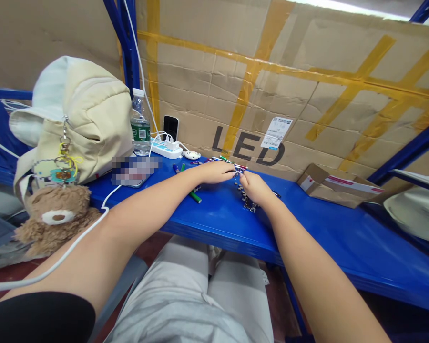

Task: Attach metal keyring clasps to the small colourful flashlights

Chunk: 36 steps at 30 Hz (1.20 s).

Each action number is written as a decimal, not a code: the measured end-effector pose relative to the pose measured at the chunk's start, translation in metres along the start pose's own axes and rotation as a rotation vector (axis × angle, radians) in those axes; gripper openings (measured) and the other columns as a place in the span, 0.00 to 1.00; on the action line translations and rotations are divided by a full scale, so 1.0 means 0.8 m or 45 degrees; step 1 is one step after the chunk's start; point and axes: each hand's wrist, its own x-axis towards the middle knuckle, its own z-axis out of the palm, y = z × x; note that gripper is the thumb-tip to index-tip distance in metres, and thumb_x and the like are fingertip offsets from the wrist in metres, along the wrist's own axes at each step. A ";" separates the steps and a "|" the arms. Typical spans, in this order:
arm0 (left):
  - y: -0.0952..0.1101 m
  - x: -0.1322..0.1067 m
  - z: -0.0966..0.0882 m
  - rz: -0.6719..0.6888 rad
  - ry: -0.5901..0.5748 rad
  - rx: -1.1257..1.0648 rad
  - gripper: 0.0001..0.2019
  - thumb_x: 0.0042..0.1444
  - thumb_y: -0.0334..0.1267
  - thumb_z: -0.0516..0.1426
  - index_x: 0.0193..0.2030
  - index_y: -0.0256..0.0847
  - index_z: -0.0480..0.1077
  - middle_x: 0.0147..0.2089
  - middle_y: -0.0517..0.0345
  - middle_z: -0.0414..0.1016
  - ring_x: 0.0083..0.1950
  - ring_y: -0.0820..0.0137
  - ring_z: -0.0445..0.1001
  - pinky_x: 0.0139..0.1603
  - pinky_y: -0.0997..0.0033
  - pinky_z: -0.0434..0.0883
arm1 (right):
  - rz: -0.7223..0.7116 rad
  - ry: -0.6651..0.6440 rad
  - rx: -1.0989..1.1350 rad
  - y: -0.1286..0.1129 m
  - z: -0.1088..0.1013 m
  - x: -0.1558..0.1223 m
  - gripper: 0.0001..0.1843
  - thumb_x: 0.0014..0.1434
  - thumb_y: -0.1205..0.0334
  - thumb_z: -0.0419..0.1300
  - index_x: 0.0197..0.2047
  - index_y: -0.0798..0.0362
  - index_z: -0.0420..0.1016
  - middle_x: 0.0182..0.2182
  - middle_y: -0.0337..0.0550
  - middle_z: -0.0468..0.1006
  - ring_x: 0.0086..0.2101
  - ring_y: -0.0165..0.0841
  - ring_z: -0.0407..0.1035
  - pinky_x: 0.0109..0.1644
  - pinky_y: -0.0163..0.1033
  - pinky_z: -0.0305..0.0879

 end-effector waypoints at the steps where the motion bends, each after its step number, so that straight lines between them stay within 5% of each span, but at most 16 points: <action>1: 0.000 0.000 0.000 -0.003 0.002 0.004 0.16 0.63 0.41 0.45 0.44 0.37 0.70 0.47 0.50 0.76 0.45 0.66 0.72 0.44 0.70 0.65 | 0.000 0.000 -0.001 0.000 0.000 0.000 0.18 0.67 0.57 0.41 0.42 0.54 0.69 0.44 0.54 0.78 0.46 0.41 0.70 0.48 0.39 0.61; 9: 0.002 0.003 0.007 0.003 -0.010 -0.024 0.17 0.64 0.41 0.44 0.46 0.35 0.69 0.49 0.47 0.75 0.47 0.64 0.72 0.47 0.67 0.66 | 0.013 0.004 0.033 0.002 0.002 -0.001 0.17 0.67 0.58 0.42 0.41 0.55 0.69 0.44 0.54 0.78 0.45 0.41 0.70 0.49 0.38 0.61; 18: -0.004 0.018 0.023 -0.203 0.169 -0.107 0.17 0.64 0.41 0.45 0.44 0.34 0.70 0.47 0.46 0.76 0.46 0.63 0.73 0.48 0.67 0.67 | 0.019 0.060 0.236 0.008 0.007 0.002 0.17 0.67 0.53 0.43 0.39 0.53 0.68 0.36 0.49 0.78 0.38 0.38 0.70 0.44 0.39 0.63; 22: -0.031 0.012 0.008 -0.470 0.294 -0.235 0.16 0.63 0.40 0.45 0.42 0.34 0.71 0.47 0.47 0.76 0.48 0.63 0.73 0.50 0.67 0.67 | 0.167 0.082 0.350 0.015 0.003 0.000 0.19 0.65 0.47 0.44 0.40 0.53 0.66 0.30 0.45 0.76 0.32 0.35 0.68 0.38 0.39 0.64; 26: -0.066 0.001 0.004 -0.908 0.149 -0.517 0.17 0.62 0.45 0.49 0.37 0.35 0.71 0.37 0.47 0.77 0.38 0.63 0.76 0.38 0.67 0.71 | 0.267 0.086 0.358 0.020 -0.007 -0.004 0.17 0.64 0.47 0.47 0.40 0.52 0.67 0.28 0.42 0.75 0.30 0.34 0.67 0.36 0.37 0.62; 28: -0.077 -0.001 0.007 -1.006 0.156 -0.852 0.17 0.62 0.48 0.48 0.43 0.36 0.70 0.44 0.44 0.76 0.41 0.65 0.76 0.38 0.69 0.72 | 0.288 0.052 0.363 0.018 -0.011 -0.005 0.17 0.64 0.48 0.48 0.40 0.52 0.67 0.27 0.41 0.75 0.28 0.33 0.66 0.34 0.37 0.61; 32: -0.081 0.000 0.012 -0.789 0.339 -1.448 0.22 0.65 0.49 0.43 0.63 0.44 0.54 0.68 0.41 0.54 0.56 0.65 0.71 0.45 0.67 0.74 | 0.250 -0.008 0.420 0.012 -0.012 -0.007 0.15 0.63 0.50 0.49 0.42 0.52 0.67 0.23 0.38 0.72 0.24 0.30 0.65 0.30 0.35 0.60; 34: -0.080 -0.001 0.010 -0.720 0.378 -1.413 0.23 0.66 0.48 0.42 0.65 0.46 0.52 0.71 0.43 0.48 0.60 0.64 0.68 0.47 0.65 0.74 | 0.235 -0.010 0.445 0.010 -0.013 -0.008 0.15 0.62 0.51 0.50 0.42 0.52 0.68 0.22 0.37 0.72 0.23 0.30 0.64 0.30 0.35 0.60; 36: -0.078 -0.004 0.004 -0.676 0.295 -1.116 0.21 0.64 0.45 0.46 0.62 0.44 0.59 0.68 0.45 0.57 0.58 0.64 0.69 0.48 0.65 0.73 | 0.231 0.001 0.458 0.009 -0.014 -0.009 0.14 0.62 0.51 0.50 0.41 0.52 0.68 0.22 0.36 0.71 0.22 0.29 0.63 0.29 0.35 0.60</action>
